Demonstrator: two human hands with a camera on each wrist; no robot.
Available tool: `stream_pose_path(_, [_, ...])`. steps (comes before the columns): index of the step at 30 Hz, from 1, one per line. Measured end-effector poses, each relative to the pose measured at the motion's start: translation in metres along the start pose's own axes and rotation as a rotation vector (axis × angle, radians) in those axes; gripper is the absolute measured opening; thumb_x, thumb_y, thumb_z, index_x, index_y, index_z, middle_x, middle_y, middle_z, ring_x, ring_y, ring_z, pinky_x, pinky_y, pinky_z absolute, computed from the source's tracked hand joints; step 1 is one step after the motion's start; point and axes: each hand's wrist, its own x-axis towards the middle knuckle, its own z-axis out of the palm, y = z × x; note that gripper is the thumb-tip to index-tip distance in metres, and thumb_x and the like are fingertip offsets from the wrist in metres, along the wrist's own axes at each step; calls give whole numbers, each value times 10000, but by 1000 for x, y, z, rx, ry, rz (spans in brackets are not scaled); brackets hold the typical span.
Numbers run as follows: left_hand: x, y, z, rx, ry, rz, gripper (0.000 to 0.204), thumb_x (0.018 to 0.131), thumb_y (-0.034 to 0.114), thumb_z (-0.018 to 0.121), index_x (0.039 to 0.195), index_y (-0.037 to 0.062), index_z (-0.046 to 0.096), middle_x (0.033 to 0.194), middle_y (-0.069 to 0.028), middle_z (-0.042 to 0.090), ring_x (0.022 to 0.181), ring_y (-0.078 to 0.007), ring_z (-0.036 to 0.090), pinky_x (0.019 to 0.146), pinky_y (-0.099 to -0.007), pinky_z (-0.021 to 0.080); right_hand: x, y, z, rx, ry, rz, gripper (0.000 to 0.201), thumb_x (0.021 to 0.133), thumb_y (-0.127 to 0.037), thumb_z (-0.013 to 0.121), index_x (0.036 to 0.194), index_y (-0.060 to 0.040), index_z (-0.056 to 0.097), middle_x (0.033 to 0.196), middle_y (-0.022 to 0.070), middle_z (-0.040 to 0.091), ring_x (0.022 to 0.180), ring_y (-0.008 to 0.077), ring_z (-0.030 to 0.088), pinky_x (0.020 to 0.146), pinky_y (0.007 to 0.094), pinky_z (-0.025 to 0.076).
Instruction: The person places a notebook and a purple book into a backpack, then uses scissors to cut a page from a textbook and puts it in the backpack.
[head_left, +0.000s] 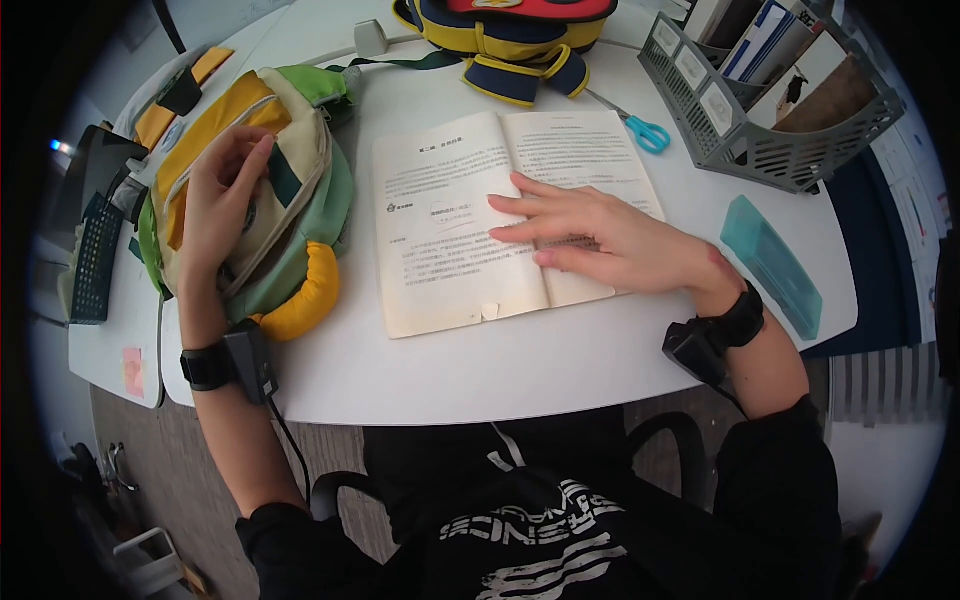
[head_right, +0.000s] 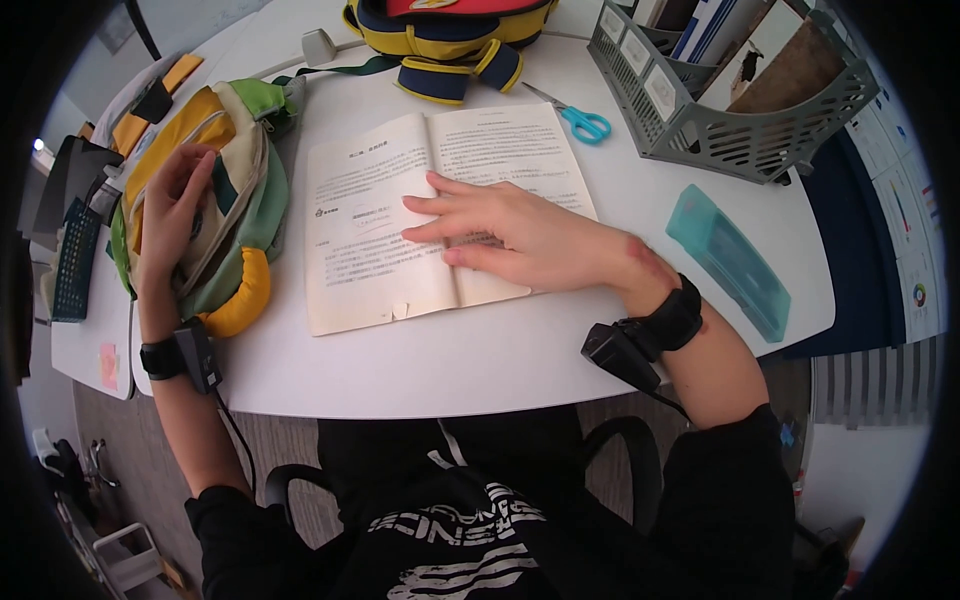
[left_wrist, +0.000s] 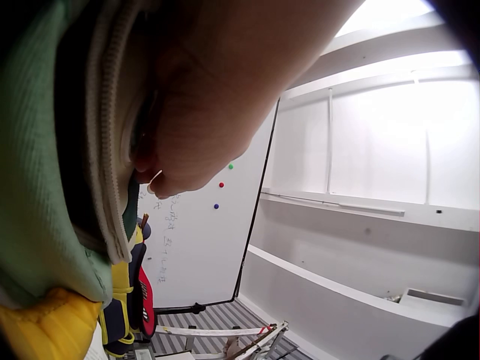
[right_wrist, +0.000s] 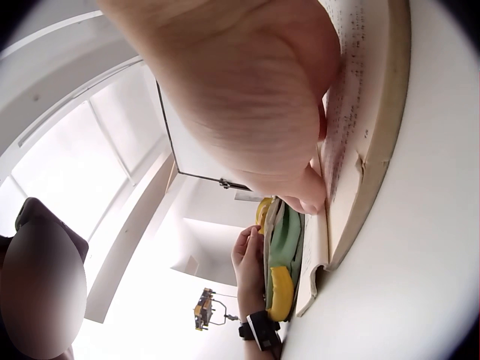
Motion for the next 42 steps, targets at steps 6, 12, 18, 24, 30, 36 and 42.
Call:
stream_pose_path(6, [2,-6,-2,-4,-8,10,186,995,188,638,1069,17,645,809,46,581,703,-10,494,620,-184,386,1,-1,2,-1,155,51,427,891,-134,701,1308,-67,641,1451,161,537,1413,329,427,1119,417,406])
stream_pose_path(12, [1,-2,-1,10,-4,-1,185,997,187,634,1073,19,647,808,49,580,697,-9,487,612,-186,382,1,-1,1,-28,216,76,437,835,-185,768,1240,-49,674,1399,150,583,1302,305,541,1098,389,423])
stream_pose_path(18, [2,-4,-1,16,-3,7,189,998,194,635,1073,21,647,808,49,579,704,-8,488,618,-186,385,1,1,0,-51,200,76,461,822,-210,782,1242,-50,679,1419,155,565,1331,319,514,1119,408,401])
stream_pose_path(24, [2,-8,-1,-2,2,12,189,999,198,636,1070,24,647,802,50,573,697,-9,478,613,-188,379,-2,-1,-2,-110,96,63,611,776,-287,825,1314,-67,636,1487,164,498,1451,333,360,1179,449,313])
stream_pose_path(30, [2,-6,-2,3,3,11,181,999,193,635,1063,25,649,793,54,568,683,-8,470,606,-186,371,-3,-1,-2,-106,39,50,719,750,-320,843,1372,-74,580,1537,168,432,1478,356,298,1196,458,272])
stream_pose_path(36, [2,-6,-1,2,9,13,179,998,190,635,1063,24,649,792,53,571,677,-7,470,598,-186,370,-1,-4,2,-169,46,59,720,777,-379,817,1383,-74,575,1539,172,427,1473,366,302,1194,465,261])
stream_pose_path(42, [2,-6,-1,0,4,15,177,996,185,638,1063,21,648,794,50,576,676,-7,475,592,-188,372,0,-4,4,-180,45,53,734,791,-415,803,1394,-72,562,1549,176,408,1475,364,294,1199,473,241])
